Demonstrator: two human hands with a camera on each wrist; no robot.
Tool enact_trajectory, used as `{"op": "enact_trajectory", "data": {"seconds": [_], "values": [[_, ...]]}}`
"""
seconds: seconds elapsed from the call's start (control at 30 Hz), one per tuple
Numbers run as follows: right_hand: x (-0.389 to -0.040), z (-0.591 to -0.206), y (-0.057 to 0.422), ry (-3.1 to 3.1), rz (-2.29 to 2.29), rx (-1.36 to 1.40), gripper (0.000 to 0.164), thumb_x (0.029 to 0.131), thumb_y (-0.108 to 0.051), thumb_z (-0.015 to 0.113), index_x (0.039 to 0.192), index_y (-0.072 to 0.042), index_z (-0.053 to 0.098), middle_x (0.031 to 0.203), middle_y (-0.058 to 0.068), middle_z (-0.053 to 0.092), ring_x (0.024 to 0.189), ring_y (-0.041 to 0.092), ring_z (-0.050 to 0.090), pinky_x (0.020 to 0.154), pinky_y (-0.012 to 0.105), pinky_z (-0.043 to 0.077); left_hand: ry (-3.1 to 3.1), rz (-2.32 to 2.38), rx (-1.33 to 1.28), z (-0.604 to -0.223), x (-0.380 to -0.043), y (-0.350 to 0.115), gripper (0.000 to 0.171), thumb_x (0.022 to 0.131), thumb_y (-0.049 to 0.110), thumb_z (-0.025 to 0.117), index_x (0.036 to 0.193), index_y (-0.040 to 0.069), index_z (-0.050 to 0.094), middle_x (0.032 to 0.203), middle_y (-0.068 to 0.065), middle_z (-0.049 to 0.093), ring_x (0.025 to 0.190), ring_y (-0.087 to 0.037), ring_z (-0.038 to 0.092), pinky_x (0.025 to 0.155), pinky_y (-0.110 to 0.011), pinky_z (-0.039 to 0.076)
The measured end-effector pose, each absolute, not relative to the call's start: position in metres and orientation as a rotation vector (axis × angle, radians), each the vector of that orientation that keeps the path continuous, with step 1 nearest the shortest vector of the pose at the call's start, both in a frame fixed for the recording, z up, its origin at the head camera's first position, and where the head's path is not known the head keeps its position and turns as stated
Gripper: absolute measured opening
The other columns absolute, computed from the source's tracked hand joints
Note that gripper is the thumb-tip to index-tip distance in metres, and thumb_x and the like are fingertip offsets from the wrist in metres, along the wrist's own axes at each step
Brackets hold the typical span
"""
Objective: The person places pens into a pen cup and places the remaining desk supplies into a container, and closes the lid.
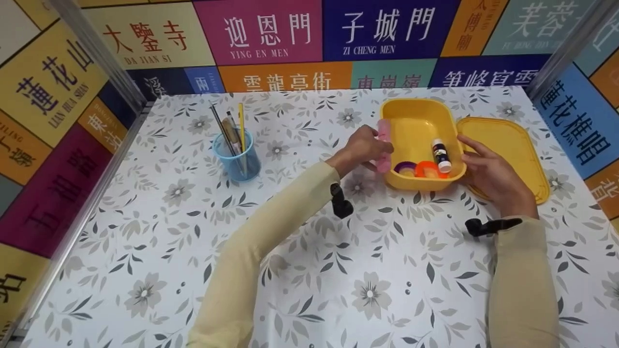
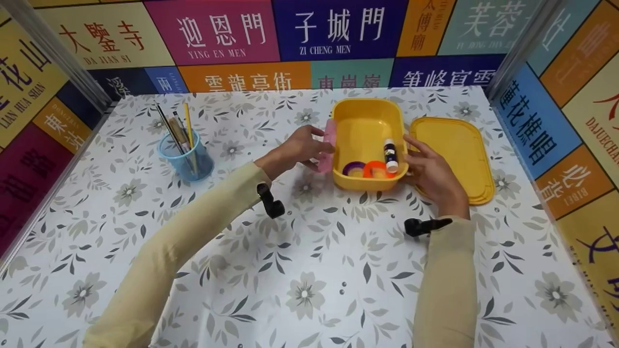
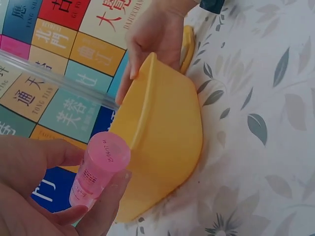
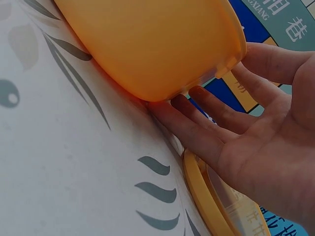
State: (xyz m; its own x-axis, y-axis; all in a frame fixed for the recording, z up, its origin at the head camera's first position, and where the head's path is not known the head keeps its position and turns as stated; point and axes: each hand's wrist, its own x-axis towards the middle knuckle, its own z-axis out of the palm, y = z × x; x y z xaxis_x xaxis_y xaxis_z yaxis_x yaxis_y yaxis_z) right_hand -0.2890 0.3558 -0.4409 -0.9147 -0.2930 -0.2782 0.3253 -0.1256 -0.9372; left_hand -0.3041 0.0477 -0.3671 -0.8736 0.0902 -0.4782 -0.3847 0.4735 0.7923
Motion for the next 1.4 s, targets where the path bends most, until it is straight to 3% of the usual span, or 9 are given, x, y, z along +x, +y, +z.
{"op": "enact_trajectory", "data": {"seconds": [0.13,0.27,0.63,0.9,1.13,1.4], "values": [[-0.289,-0.44,0.357,1.762,-2.066,0.043,0.059,0.103,-0.024,0.055,0.156,-0.033,0.033,0.147,0.004,0.05,0.12,0.015,0.062,0.096,0.03,0.056,2.265,1.378,-0.24,-0.36,-0.306,0.058,0.036,0.089,0.021,0.076,0.116,0.01,0.055,0.099,-0.001,0.059,0.076,-0.013,0.064,0.06,-0.025,0.061],[-0.289,-0.443,0.357,1.746,-2.088,0.016,0.059,0.103,-0.022,0.055,0.157,-0.031,0.033,0.144,0.003,0.055,0.119,0.017,0.063,0.096,0.032,0.056,2.243,1.38,-0.271,-0.355,-0.311,0.069,0.028,0.089,0.022,0.077,0.107,0.011,0.058,0.096,0.0,0.06,0.076,-0.014,0.065,0.06,-0.025,0.061],[-0.289,-0.445,0.357,1.739,-2.103,-0.013,0.059,0.104,-0.02,0.054,0.158,-0.028,0.031,0.14,0.003,0.058,0.118,0.017,0.064,0.096,0.031,0.056,2.204,1.376,-0.452,-0.364,-0.326,0.096,0.029,0.086,0.022,0.079,0.107,0.013,0.061,0.089,0.0,0.058,0.075,-0.015,0.067,0.061,-0.026,0.061],[-0.289,-0.446,0.355,1.738,-2.108,-0.007,0.059,0.104,-0.019,0.052,0.158,-0.027,0.031,0.138,0.003,0.059,0.116,0.017,0.065,0.095,0.032,0.056,2.193,1.343,-0.533,-0.363,-0.329,0.11,0.039,0.086,0.024,0.08,0.118,0.02,0.059,0.091,0.001,0.059,0.075,-0.015,0.065,0.061,-0.024,0.06],[-0.29,-0.446,0.356,1.718,-2.125,-0.017,0.059,0.104,-0.017,0.052,0.158,-0.026,0.031,0.133,0.003,0.063,0.114,0.018,0.066,0.095,0.032,0.057,2.237,1.285,-0.529,-0.365,-0.316,0.121,0.03,0.087,0.025,0.079,0.109,0.02,0.06,0.085,0.001,0.06,0.071,-0.016,0.068,0.065,-0.021,0.06],[-0.29,-0.444,0.356,1.717,-2.114,-0.004,0.059,0.103,-0.018,0.054,0.157,-0.028,0.032,0.145,0.005,0.054,0.119,0.017,0.063,0.096,0.031,0.056,2.35,1.238,-0.405,-0.379,-0.311,0.131,0.013,0.091,0.022,0.074,0.095,0.016,0.063,0.074,0.0,0.059,0.061,-0.016,0.063,0.066,-0.022,0.059]]}}
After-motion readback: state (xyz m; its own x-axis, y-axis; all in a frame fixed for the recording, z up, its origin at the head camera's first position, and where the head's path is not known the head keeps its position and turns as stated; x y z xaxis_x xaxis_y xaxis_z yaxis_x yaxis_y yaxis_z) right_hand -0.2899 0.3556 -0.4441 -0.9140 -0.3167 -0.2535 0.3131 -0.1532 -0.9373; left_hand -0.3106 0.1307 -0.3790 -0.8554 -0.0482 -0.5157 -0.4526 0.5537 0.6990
